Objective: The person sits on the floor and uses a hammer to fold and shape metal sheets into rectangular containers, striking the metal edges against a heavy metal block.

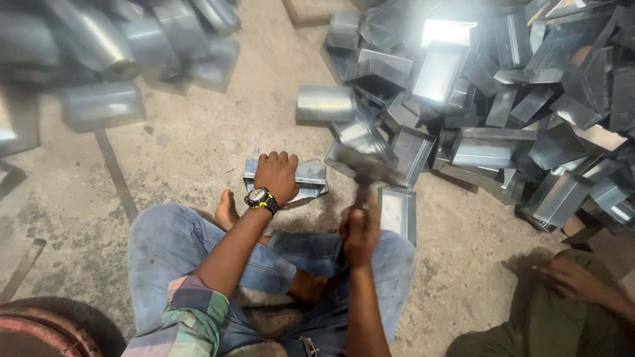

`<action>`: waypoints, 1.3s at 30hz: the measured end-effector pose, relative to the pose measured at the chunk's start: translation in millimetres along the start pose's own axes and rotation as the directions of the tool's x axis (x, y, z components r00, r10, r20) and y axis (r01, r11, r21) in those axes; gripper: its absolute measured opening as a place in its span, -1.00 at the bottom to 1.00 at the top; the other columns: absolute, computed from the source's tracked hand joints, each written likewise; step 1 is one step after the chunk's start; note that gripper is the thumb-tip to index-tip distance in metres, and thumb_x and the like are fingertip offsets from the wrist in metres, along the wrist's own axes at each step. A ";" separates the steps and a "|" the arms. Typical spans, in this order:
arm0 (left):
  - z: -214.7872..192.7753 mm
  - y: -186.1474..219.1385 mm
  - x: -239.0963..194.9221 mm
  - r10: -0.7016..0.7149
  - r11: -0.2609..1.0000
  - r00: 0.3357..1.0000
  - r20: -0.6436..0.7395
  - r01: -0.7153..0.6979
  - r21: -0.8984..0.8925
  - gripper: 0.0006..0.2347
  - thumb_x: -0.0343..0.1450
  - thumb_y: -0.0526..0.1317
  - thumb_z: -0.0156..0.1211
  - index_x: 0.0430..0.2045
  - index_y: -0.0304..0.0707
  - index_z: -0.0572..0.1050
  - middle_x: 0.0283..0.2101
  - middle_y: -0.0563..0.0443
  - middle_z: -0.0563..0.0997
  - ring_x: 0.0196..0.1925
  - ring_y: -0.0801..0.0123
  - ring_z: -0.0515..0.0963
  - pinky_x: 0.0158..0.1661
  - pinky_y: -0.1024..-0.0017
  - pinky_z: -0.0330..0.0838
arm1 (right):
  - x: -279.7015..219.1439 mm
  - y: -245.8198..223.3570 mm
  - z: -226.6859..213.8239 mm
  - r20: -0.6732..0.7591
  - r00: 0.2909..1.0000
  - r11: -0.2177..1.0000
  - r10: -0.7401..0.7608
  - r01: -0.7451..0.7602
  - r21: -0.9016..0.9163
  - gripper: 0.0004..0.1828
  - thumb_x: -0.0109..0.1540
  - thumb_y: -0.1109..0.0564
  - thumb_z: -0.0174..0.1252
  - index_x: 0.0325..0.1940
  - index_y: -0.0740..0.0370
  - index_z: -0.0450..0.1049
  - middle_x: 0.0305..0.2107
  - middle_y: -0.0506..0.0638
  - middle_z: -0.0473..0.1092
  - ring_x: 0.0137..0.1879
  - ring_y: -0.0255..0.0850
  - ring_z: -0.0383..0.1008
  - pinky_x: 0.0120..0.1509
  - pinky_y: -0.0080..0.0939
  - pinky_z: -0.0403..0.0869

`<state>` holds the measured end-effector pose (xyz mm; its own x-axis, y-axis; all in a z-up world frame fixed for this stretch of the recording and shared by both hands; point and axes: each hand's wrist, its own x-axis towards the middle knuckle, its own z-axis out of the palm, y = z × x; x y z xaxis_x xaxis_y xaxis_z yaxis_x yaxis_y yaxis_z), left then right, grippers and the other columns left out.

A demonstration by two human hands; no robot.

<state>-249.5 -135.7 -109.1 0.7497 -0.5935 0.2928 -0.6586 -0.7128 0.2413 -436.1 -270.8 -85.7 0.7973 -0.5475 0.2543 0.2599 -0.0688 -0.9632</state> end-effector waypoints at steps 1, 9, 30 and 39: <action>-0.1 -1.1 2.0 -0.010 1.000 1.000 -0.004 0.010 0.010 -0.76 0.15 -0.25 0.28 -0.35 -0.20 0.49 -0.29 -0.07 0.56 -0.15 0.06 0.53 -0.11 0.10 0.32 | 1.9 8.4 0.5 0.029 0.996 0.992 0.082 -0.079 -0.094 -0.39 0.44 0.00 -0.02 0.56 0.19 0.10 -0.57 -0.12 0.27 -0.55 -0.43 0.21 -0.53 -0.37 0.23; 14.3 -16.9 -29.8 -0.202 0.979 0.925 -0.321 0.188 -0.075 -0.57 0.05 -0.31 0.26 -0.16 -0.26 0.54 -0.04 -0.22 0.58 0.06 0.00 0.51 0.13 -0.15 0.19 | -4.7 -43.3 -20.6 -0.161 0.987 0.997 -0.028 0.016 -0.073 -0.43 0.42 0.09 0.04 0.50 0.28 0.20 -0.52 -0.07 0.35 -0.56 -0.43 0.20 -0.53 -0.41 0.19; 114.0 -14.0 -65.1 -0.475 0.849 0.878 -0.064 0.438 -0.294 -0.70 0.46 -0.26 -0.05 0.07 -0.35 0.40 0.34 -0.14 0.40 0.44 -0.17 0.21 0.29 -0.25 0.00 | -25.6 3.7 38.3 -0.092 0.990 0.933 -0.106 0.067 -0.355 -0.55 0.39 0.11 0.00 0.33 0.38 0.32 -0.59 -0.04 0.35 -0.55 -0.32 0.25 -0.45 -0.25 0.27; 118.9 -9.7 -65.1 -0.478 0.845 0.866 -0.149 0.407 -0.346 -0.72 0.53 -0.20 -0.13 0.05 -0.37 0.41 0.27 -0.19 0.47 0.38 -0.23 0.29 0.29 -0.23 0.02 | -28.9 10.2 57.5 0.157 0.977 0.712 -0.148 0.215 -0.668 -0.56 0.38 0.15 0.06 0.34 0.34 0.37 -0.42 0.18 0.48 -0.37 -0.16 0.53 -0.29 -0.12 0.47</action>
<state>-284.1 -134.5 -240.6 0.9539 -0.1172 0.2762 -0.2740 -0.7150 0.6431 -425.2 -207.7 -97.8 0.8256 -0.3936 0.4042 -0.0075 -0.7241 -0.6897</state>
